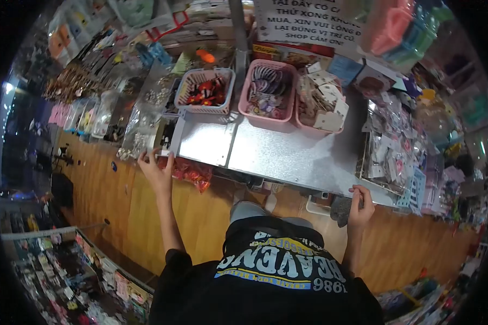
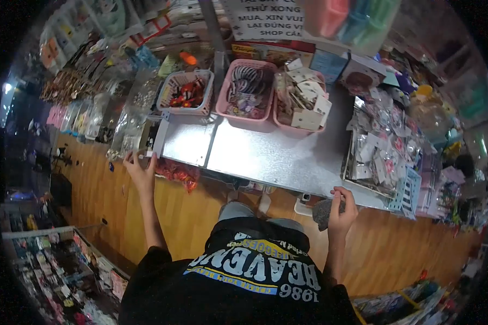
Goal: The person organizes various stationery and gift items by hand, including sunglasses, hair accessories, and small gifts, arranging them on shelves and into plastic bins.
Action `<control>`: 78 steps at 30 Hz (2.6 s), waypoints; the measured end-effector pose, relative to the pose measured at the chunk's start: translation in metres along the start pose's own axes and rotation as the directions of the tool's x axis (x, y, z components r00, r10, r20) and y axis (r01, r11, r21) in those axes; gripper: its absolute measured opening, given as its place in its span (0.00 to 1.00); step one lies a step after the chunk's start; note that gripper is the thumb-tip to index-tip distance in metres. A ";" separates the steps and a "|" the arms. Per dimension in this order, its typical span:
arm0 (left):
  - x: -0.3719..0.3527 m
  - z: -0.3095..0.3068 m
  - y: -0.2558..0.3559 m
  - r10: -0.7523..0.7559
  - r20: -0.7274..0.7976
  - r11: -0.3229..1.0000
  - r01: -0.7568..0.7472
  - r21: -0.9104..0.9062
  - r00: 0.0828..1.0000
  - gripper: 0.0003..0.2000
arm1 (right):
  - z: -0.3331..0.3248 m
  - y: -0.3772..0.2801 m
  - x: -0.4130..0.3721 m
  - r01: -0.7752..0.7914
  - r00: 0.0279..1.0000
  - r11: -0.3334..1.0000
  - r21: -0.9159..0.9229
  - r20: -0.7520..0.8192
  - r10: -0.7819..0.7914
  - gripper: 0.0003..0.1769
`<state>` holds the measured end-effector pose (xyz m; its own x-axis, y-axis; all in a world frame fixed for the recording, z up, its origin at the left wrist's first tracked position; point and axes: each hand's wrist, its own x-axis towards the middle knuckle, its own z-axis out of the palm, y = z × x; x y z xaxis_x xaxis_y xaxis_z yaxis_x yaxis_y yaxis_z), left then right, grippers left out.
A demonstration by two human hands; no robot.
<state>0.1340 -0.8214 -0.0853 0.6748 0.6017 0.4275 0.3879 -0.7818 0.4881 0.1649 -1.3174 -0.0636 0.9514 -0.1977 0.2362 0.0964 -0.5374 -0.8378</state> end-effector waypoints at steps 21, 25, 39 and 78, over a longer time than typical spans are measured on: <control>0.040 0.035 0.026 0.363 0.217 0.899 -0.279 -0.337 0.906 0.10 | 0.040 -0.040 -0.007 0.115 0.951 0.993 -0.024 0.290 -0.103 0.06; 0.039 0.025 0.016 0.351 0.205 0.931 -0.318 -0.178 0.914 0.10 | 0.039 -0.034 -0.013 0.113 0.954 0.993 -0.028 0.281 -0.101 0.06; 0.054 0.000 0.006 0.397 0.132 0.819 -0.415 0.396 0.908 0.06 | 0.069 -0.053 -0.022 0.160 0.930 0.987 -0.008 0.335 -0.148 0.06; 0.060 0.017 -0.024 0.703 0.266 0.711 -0.637 -0.298 0.660 0.09 | 0.199 -0.130 -0.073 0.004 0.994 1.000 -0.010 -0.110 -0.005 0.18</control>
<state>0.1760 -0.7698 -0.0842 0.8850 -0.1960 0.4223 -0.3412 -0.8902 0.3020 0.1407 -1.0700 -0.0699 0.9129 -0.2839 0.2933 0.0975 -0.5461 -0.8320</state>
